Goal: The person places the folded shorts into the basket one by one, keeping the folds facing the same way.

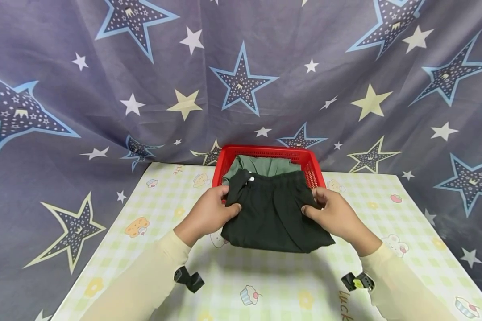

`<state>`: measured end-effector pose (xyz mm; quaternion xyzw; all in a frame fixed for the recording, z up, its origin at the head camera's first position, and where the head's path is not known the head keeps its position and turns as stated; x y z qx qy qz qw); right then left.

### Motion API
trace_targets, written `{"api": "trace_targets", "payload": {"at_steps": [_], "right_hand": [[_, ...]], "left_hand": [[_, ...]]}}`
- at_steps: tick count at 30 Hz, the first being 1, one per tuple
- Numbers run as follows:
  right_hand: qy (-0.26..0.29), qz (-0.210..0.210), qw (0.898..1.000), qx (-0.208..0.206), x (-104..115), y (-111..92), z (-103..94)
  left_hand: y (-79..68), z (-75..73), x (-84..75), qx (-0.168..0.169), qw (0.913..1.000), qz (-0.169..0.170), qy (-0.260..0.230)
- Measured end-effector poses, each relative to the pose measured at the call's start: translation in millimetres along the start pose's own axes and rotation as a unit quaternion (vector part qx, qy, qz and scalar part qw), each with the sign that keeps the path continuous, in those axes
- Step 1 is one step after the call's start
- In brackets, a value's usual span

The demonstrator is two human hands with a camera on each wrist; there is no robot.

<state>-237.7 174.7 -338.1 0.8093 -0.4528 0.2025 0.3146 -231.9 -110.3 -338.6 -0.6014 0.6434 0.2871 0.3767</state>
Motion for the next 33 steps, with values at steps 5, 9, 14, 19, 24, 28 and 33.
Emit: {"api": "trace_targets", "payload": {"at_steps": [5, 9, 14, 19, 24, 28, 33], "right_hand": [[0.005, 0.021, 1.000, -0.017, -8.1, 20.7, -0.8], [0.019, 0.038, 0.999, -0.034, -17.1, 34.3, 0.9], [0.032, 0.055, 0.997, -0.052, -28.3, 47.4, 6.1], [0.016, 0.068, 0.995, -0.070, -37.9, 59.2, 10.2], [0.007, 0.073, 0.994, -0.082, -47.3, 71.2, 12.6], [-0.004, 0.076, 0.993, -0.087, -53.3, 79.7, 13.9], [-0.017, 0.073, 0.993, -0.090, -58.4, 88.8, 17.2]], "left_hand": [[22.5, -1.2, -0.6, -0.035, 0.9990, -0.010, 0.026], [40.2, -1.5, 1.8, -0.057, 0.9972, -0.020, 0.044], [58.1, -0.7, 3.6, -0.073, 0.9955, -0.027, 0.053], [74.9, 1.1, 3.5, -0.089, 0.9942, -0.031, 0.052], [90.8, 3.9, 3.6, -0.112, 0.9922, -0.026, 0.047], [101.7, 6.9, 5.7, -0.125, 0.9904, -0.029, 0.050], [113.0, 6.9, 13.0, -0.142, 0.9878, -0.046, 0.045]]}}
Point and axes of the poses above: each hand's wrist, its own y-axis towards the middle knuckle, its own z-axis out of the palm, x = y × z, the point moved 5 cm from there along y, towards the middle knuckle, and after that the axes turned 11 degrees about -z, right-handed, at the moved point
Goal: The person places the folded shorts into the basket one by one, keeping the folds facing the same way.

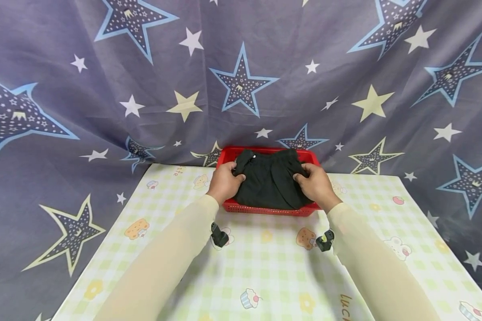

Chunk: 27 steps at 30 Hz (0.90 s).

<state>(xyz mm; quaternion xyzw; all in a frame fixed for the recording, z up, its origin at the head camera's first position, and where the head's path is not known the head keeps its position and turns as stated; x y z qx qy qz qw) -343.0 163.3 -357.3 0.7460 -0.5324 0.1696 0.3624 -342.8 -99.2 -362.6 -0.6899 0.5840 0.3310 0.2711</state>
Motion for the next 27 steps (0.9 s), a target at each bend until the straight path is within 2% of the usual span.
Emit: {"api": "trace_targets", "payload": {"at_steps": [5, 12, 23, 27], "right_hand": [[-0.009, 0.005, 1.000, -0.007, -6.2, 7.5, 5.9], [0.017, 0.037, 0.999, -0.015, -17.2, 17.5, 14.6], [0.028, 0.034, 0.998, -0.045, -19.5, 27.5, 19.6], [0.023, 0.045, 0.998, -0.035, -21.5, 25.8, 21.1]], "left_hand": [[9.7, 2.3, 4.4, -0.018, 0.9998, -0.007, -0.007], [19.2, 7.3, 5.1, -0.037, 0.9993, -0.007, 0.003], [27.3, 10.9, 6.5, -0.055, 0.9982, -0.013, 0.021], [28.7, 11.6, 6.4, -0.057, 0.9979, -0.012, 0.027]]}}
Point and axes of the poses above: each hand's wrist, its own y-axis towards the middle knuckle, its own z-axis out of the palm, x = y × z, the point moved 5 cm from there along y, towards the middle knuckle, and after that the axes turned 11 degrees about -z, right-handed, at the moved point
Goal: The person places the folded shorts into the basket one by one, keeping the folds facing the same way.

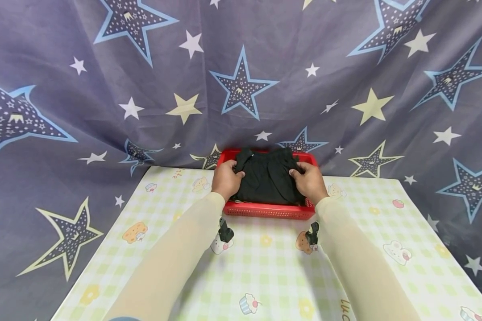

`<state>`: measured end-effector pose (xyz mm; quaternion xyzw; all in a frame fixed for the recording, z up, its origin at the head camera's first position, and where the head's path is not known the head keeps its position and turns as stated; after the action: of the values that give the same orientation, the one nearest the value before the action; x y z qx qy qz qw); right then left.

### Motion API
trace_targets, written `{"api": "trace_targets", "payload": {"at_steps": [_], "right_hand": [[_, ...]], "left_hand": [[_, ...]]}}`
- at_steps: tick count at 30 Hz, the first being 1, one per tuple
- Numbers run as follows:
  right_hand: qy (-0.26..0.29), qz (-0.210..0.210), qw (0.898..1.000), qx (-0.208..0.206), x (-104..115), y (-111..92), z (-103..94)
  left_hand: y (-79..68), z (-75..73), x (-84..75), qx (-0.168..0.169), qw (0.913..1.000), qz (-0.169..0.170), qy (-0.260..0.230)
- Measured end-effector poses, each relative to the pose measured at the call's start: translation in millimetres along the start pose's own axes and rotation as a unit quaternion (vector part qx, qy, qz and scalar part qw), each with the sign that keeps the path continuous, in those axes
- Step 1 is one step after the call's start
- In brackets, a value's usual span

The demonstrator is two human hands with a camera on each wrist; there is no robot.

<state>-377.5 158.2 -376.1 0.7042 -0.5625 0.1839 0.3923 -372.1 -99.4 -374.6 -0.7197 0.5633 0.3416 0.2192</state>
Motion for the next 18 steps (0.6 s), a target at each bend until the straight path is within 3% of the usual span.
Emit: {"api": "trace_targets", "payload": {"at_steps": [9, 14, 18], "right_hand": [[-0.076, 0.023, 0.996, 0.050, -16.1, -7.0, 6.6], [-0.071, 0.045, 0.995, 0.059, -22.5, -10.9, 7.2], [-0.072, 0.039, 0.996, 0.035, -20.6, -12.9, -2.3]], "left_hand": [[-2.7, 5.3, 9.4, -0.028, 0.9946, 0.023, 0.097], [-3.2, 4.0, 16.8, -0.036, 0.9942, 0.025, 0.098], [-5.3, 0.0, 18.3, -0.041, 0.9933, 0.045, 0.098]]}}
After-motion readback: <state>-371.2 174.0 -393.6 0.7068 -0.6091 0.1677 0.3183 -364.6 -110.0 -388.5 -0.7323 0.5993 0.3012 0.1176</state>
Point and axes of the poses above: each hand's wrist, its own y-axis towards the middle knuckle, its own z-axis out of the palm, x = y × z, the point moved 5 cm from there along y, towards the middle knuckle, and after that the axes turned 11 degrees about -z, right-handed, at the moved point
